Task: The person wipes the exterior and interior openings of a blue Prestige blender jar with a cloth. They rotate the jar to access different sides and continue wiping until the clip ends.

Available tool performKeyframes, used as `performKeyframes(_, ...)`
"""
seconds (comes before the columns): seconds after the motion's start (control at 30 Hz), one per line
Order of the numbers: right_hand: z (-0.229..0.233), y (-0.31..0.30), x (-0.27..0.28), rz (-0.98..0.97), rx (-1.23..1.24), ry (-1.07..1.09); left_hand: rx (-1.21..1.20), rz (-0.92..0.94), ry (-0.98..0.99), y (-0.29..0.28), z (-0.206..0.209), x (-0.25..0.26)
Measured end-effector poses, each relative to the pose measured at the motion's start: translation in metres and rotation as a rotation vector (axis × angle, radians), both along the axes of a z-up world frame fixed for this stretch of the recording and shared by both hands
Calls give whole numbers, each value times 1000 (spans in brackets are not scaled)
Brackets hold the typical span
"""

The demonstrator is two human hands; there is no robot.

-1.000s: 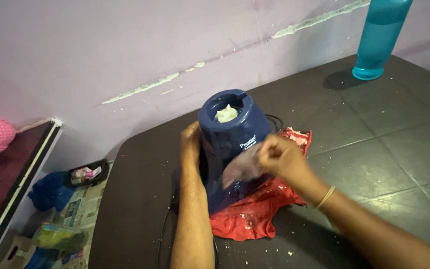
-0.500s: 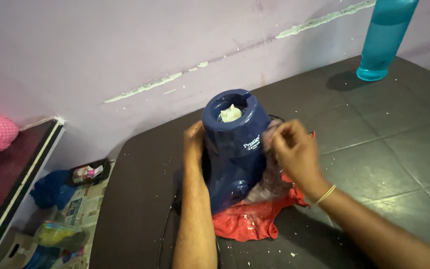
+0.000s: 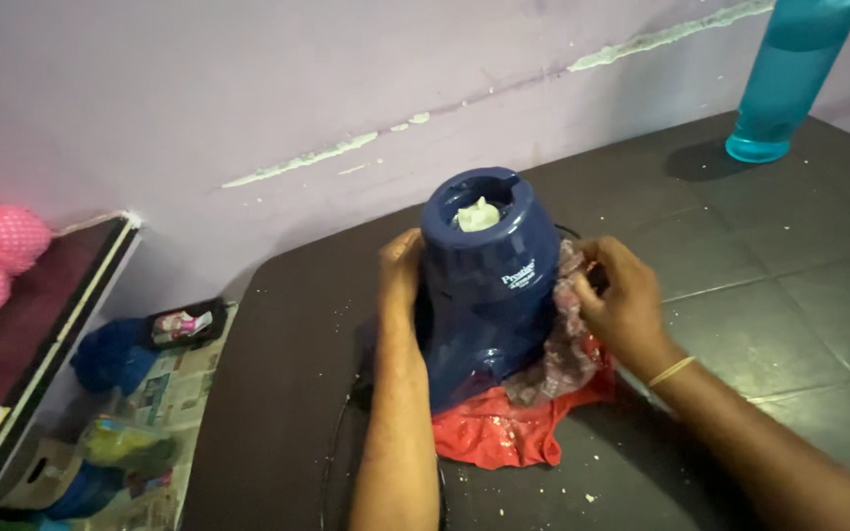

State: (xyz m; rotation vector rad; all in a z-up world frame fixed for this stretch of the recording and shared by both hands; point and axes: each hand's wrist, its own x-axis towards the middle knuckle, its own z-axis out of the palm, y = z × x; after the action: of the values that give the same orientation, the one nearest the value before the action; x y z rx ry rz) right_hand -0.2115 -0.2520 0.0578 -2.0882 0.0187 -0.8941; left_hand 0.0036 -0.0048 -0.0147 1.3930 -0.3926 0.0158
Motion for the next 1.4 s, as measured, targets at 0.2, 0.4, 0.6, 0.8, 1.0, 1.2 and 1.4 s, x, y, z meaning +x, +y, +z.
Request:
performKeyframes(0.2, -10, -20, -40, 198, -124, 337, 37, -2, -40, -2, -3, 8)
performKeyframes(0.4, -20, 1, -62, 315, -671, 112, -36, -56, -30, -1, -8, 8)
performKeyframes(0.6, 16, -16, -34, 345, 110, 197, 39, 47, -108, -4, -18, 22)
performKeyframes(0.8, 40, 6, -23, 173, 88, 105, 138, 142, -123, -12, -14, 16)
performKeyframes(1.0, 5, 43, -43, 310, -384, 44, 194, 176, -205, -17, 4, -5)
performKeyframes(1.2, -14, 35, -49, 161, -714, 372, 329, 257, -152, -22, 36, -25)
performKeyframes(1.4, 11, 11, -48, 131, -404, 561, 349, 308, -121, -27, 46, -35)
